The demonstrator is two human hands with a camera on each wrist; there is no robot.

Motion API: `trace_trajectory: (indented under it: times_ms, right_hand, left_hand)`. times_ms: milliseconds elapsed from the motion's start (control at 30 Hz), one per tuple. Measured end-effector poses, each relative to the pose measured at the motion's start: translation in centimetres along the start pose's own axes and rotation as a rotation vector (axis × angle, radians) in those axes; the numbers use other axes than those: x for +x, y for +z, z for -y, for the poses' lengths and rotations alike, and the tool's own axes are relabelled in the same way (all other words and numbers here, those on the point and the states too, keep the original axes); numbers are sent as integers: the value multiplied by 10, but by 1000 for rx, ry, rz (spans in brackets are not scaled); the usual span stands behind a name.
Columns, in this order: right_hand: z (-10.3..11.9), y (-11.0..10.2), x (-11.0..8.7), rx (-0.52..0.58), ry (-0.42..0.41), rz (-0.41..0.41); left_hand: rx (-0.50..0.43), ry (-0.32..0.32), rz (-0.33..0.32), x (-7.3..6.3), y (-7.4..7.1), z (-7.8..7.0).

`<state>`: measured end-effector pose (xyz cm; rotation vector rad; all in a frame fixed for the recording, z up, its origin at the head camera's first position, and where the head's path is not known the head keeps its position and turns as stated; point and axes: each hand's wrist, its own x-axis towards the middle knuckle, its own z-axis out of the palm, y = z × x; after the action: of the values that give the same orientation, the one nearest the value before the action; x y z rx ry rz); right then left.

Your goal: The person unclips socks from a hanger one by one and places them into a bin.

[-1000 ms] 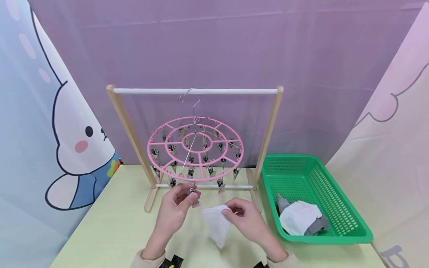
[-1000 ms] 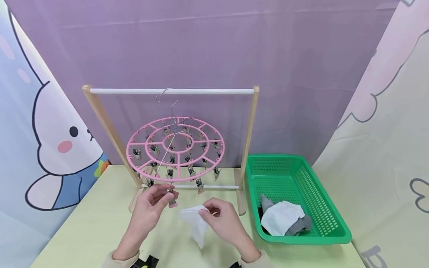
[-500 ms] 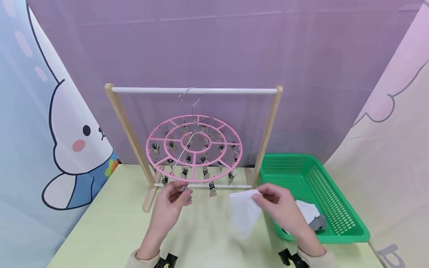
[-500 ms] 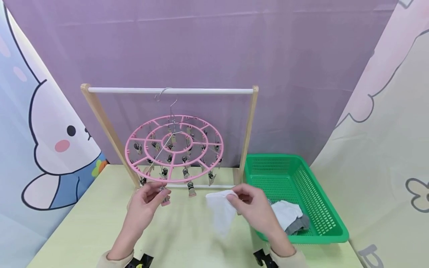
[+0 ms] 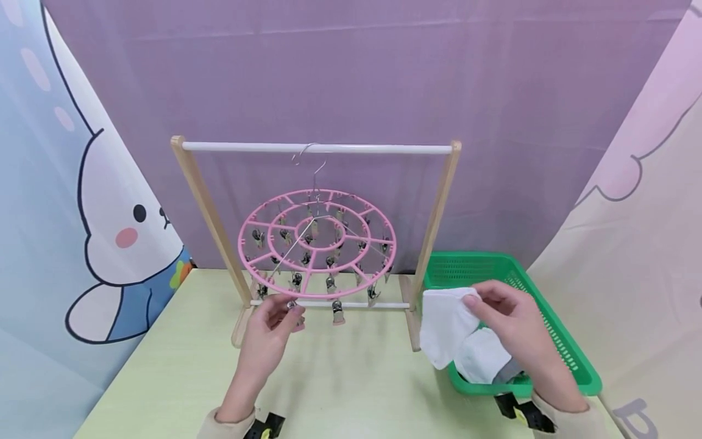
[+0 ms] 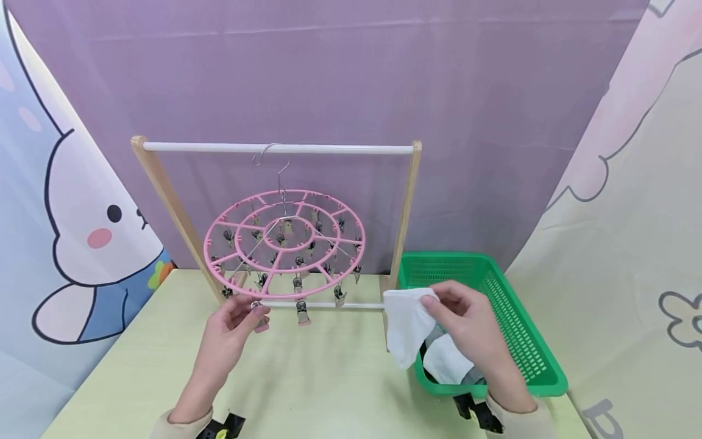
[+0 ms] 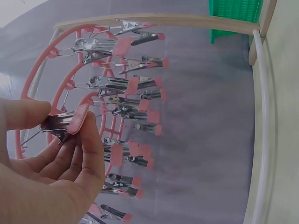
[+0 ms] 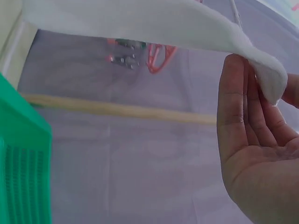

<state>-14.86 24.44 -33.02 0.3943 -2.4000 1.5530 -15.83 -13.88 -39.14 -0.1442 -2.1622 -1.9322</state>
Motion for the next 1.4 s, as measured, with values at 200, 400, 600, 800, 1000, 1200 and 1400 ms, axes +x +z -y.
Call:
trace_trajectory:
  times_ms: [200,400,600,800,1000,1200,1400]
  right_hand:
    - [-6,-23,3,98,15,-17]
    - [-22,-39,3,110,52,-57]
    - [-43,-47,-4,-3,131,-88]
    - [-69,-50,-7,33,176,-82]
    - [-98,-54,-6,73,289,-67]
    - [-127,-60,-5,25,381,-100]
    - [-146,-69,-7,-74,442,-120]
  left_hand:
    - [-1,6,-27,-3,2,-1]
    - [-11,11,-45,-5,8,-3]
    - [-13,16,-37,-5,9,-2]
    - [-12,21,-41,-5,10,-1]
    - [-10,7,-46,-6,11,-2]
    - [-5,1,-52,-7,11,-1]
    - [0,-3,-54,-7,11,-1]
